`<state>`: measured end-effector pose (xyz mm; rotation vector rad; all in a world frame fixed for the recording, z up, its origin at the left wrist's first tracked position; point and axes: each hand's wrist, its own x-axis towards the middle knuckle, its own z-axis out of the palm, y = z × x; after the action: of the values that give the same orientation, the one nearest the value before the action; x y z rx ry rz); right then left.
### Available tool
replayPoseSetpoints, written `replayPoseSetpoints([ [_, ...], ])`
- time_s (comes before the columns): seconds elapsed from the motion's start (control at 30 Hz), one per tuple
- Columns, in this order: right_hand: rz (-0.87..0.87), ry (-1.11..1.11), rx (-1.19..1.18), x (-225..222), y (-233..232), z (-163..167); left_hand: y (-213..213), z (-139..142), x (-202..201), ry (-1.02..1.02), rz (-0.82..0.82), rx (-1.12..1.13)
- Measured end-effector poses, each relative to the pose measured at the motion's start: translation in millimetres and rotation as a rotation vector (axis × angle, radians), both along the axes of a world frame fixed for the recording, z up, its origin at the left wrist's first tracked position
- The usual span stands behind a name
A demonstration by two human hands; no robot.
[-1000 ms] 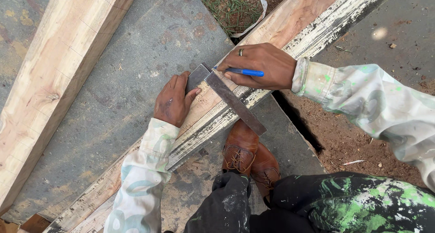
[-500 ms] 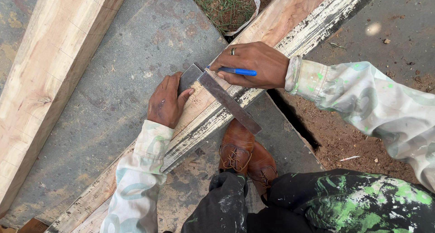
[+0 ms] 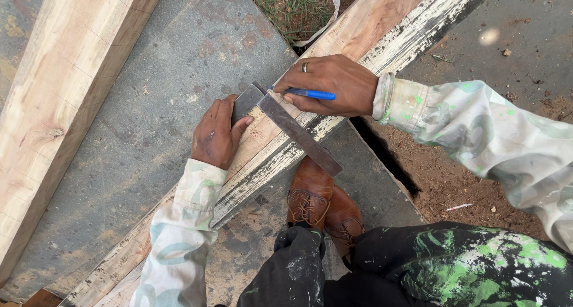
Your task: The person uses a try square and a blue pen to mark perpendicular lines on several wooden planks. They reposition the square along the planks and draw lines, then move to another plank and repeat the process.
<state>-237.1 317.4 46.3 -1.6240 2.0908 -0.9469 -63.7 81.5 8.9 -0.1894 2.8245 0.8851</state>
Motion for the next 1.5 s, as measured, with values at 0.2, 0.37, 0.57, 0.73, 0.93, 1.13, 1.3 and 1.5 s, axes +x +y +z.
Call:
replayPoseSetpoints([
  [0.2,0.025,0.039,-0.010,1,3,-3,1,-2,0,0.003,-0.020,-0.021],
  [0.37,0.059,0.072,0.072,4,4,-3,2,-3,1,0.000,-0.027,-0.045],
  [0.57,0.187,0.262,0.033,14,9,1,1,-6,1,0.002,-0.030,-0.044],
  [0.73,0.214,0.305,0.080,11,11,1,1,-7,2,0.015,-0.034,-0.047],
  [0.93,0.128,0.293,0.039,6,5,1,0,-3,0,-0.005,-0.017,-0.023],
  [1.13,0.235,0.312,0.126,12,13,8,1,-5,2,0.016,-0.035,-0.046],
  [1.3,0.183,0.234,0.111,9,10,4,1,-6,4,0.022,-0.038,-0.049],
  [1.5,0.134,0.272,0.038,10,4,-2,0,-3,2,0.036,-0.044,-0.038],
])
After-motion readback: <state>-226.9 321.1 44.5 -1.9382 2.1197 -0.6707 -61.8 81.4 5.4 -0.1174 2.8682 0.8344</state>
